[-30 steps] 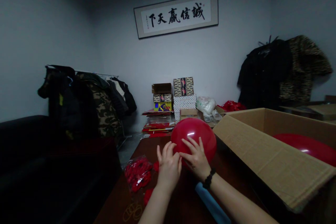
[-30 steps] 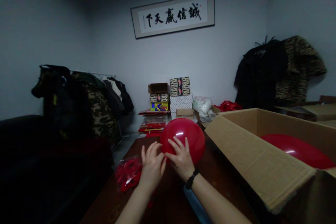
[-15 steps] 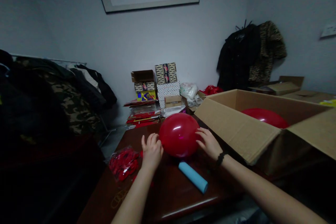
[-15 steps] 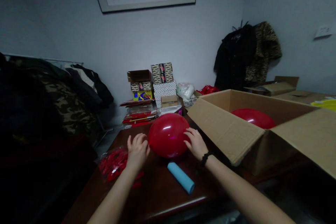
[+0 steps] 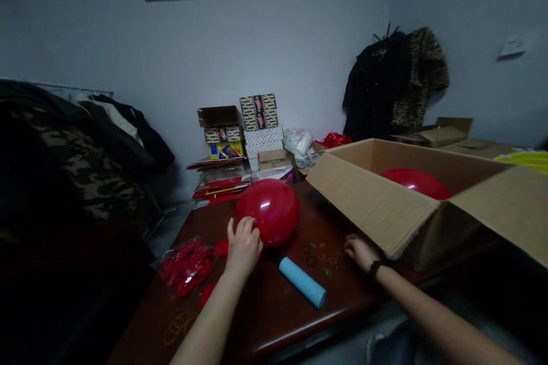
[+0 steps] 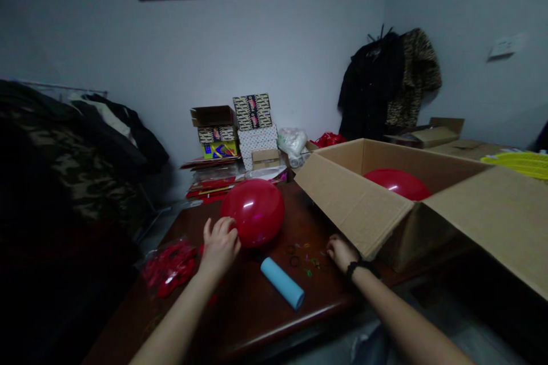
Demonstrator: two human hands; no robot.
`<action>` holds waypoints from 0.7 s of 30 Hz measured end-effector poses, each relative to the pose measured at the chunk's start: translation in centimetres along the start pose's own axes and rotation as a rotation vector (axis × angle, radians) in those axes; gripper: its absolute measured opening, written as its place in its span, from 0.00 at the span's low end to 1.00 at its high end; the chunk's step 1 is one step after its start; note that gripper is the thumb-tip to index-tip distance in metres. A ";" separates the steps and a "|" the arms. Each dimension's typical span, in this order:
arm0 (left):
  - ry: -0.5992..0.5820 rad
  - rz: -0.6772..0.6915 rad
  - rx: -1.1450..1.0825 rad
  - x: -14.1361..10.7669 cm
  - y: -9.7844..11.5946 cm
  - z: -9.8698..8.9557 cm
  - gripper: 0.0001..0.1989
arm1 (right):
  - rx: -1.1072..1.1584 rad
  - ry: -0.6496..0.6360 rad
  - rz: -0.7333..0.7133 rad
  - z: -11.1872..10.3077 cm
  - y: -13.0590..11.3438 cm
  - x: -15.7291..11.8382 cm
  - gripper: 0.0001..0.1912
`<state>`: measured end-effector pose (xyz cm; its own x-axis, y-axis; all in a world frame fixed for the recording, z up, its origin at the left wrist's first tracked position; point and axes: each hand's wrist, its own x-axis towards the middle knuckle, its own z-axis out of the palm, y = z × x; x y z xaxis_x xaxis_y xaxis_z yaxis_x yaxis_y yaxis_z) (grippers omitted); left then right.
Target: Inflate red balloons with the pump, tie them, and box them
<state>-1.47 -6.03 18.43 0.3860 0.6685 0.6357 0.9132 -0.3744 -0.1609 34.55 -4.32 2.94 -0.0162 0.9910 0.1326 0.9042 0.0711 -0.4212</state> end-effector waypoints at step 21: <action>0.003 0.024 -0.128 0.1 0.8 1.1 0.05 | -0.109 0.052 0.110 5.1 -3.2 10.0 0.11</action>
<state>-0.53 -5.57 17.48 0.4070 0.6565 0.6351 0.8795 -0.4694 -0.0785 29.30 5.96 1.06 0.1051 0.9848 0.1380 0.9401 -0.0532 -0.3366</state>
